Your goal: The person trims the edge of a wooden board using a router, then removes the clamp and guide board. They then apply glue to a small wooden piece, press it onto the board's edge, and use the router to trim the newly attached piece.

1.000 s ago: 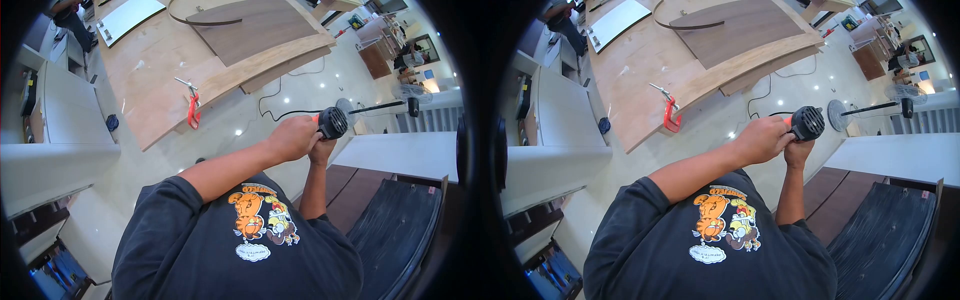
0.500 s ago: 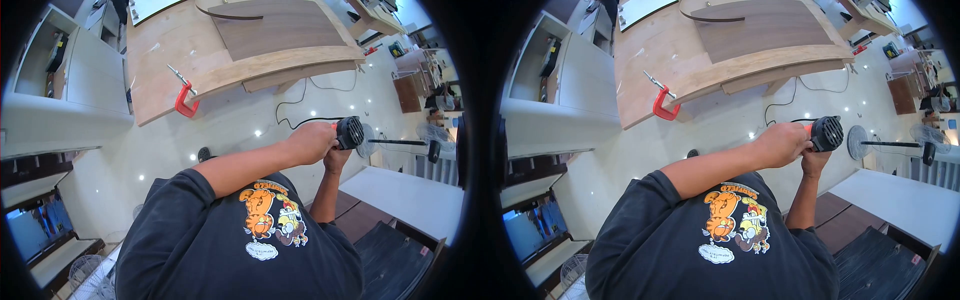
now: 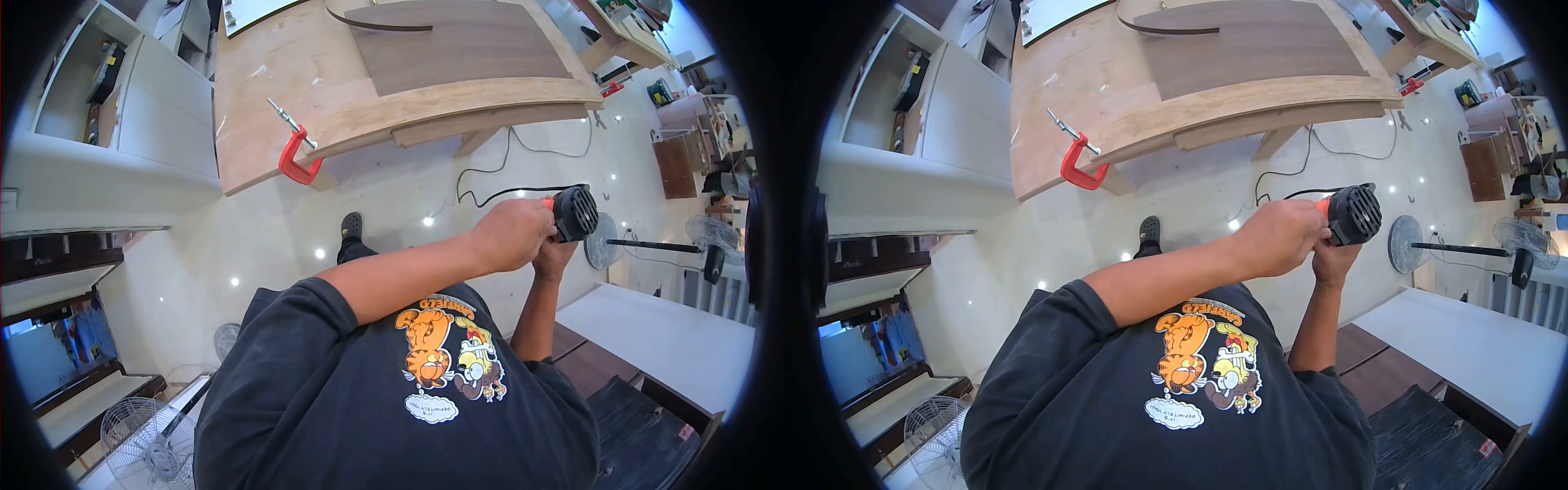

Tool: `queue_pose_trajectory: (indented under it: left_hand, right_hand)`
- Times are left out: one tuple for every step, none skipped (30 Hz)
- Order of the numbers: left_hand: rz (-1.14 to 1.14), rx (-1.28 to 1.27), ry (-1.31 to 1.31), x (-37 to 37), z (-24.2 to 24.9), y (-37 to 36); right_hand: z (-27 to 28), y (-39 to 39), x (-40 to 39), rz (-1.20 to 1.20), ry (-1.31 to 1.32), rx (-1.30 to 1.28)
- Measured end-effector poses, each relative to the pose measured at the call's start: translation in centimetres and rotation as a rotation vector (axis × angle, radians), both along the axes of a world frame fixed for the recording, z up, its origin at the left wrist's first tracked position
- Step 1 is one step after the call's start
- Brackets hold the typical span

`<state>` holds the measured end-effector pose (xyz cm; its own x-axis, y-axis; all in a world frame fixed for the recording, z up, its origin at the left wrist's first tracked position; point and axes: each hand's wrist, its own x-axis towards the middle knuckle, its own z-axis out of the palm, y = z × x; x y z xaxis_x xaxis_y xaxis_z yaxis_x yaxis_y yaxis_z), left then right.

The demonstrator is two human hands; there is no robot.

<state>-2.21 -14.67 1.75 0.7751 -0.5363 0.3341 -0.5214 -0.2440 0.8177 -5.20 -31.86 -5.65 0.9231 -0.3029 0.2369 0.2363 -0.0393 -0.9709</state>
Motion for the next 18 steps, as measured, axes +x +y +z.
queue_pose_trajectory:
  left_hand:
    - [-0.004, 0.0, 0.013, 0.1, -0.1, -0.2]
    - [-0.008, 0.001, 0.008, 0.3, -0.3, -0.4]
    - [-0.013, 0.002, 0.009, 0.5, -0.4, -0.5]
    - [-0.018, 0.003, 0.01, 0.5, -0.5, -0.5]
    - [-0.011, 0.0, 0.022, 0.5, -0.4, -0.6]
    - [-0.004, -0.002, 0.031, 0.4, -0.1, -0.6]
    - [0.002, -0.005, 0.043, 0.4, 0.1, -0.6]
    - [0.003, 0.0, 0.047, 0.4, 0.1, -0.7]
    - [0.003, 0.004, 0.052, 0.5, 0.1, -0.7]
    - [0.004, 0.006, 0.058, 0.5, 0.1, -0.7]
    - [0.007, 0.0, 0.05, 0.6, 0.0, -0.7]
    - [0.009, -0.004, 0.043, 0.6, 0.0, -0.7]
    - [0.012, -0.008, 0.034, 0.6, 0.1, -0.7]
    - [0.016, -0.015, 0.014, 0.7, 0.1, -0.6]
    - [0.021, -0.021, -0.008, 0.7, 0.1, -0.6]
    - [0.025, -0.028, -0.03, 0.8, 0.2, -0.5]
    - [0.034, -0.035, -0.054, 0.8, 0.2, -0.4]
    - [0.041, -0.044, -0.078, 0.9, 0.1, -0.3]
  right_hand:
    - [0.2, 0.0, 0.1, -0.007, -0.007, 0.002]
    - [0.1, -0.2, 0.3, -0.018, -0.01, -0.032]
    - [0.1, -0.5, 0.3, -0.029, -0.007, -0.065]
    - [0.0, -0.7, 0.3, -0.039, -0.005, -0.098]
    - [0.0, -0.7, 0.4, -0.04, -0.004, -0.073]
    - [0.0, -0.7, 0.4, -0.041, -0.004, -0.049]
    - [0.0, -0.7, 0.3, -0.042, -0.003, -0.024]
    - [0.0, -0.6, 0.2, -0.037, -0.005, -0.031]
    - [0.2, -0.4, 0.2, -0.031, -0.007, -0.039]
    - [0.3, -0.3, 0.2, -0.025, -0.008, -0.049]
    - [0.5, -0.1, 0.2, -0.026, -0.001, -0.035]
    - [0.8, 0.0, 0.1, -0.028, 0.007, -0.02]
    - [0.9, 0.1, 0.1, -0.029, 0.014, -0.004]
    - [0.9, 0.1, 0.1, -0.034, 0.013, -0.02]
    - [1.0, 0.1, 0.2, -0.039, 0.012, -0.037]
    - [1.0, 0.2, 0.3, -0.044, 0.011, -0.053]
    - [1.1, 0.3, 0.3, -0.043, 0.007, -0.051]
    - [1.2, 0.6, 0.4, -0.042, 0.004, -0.049]
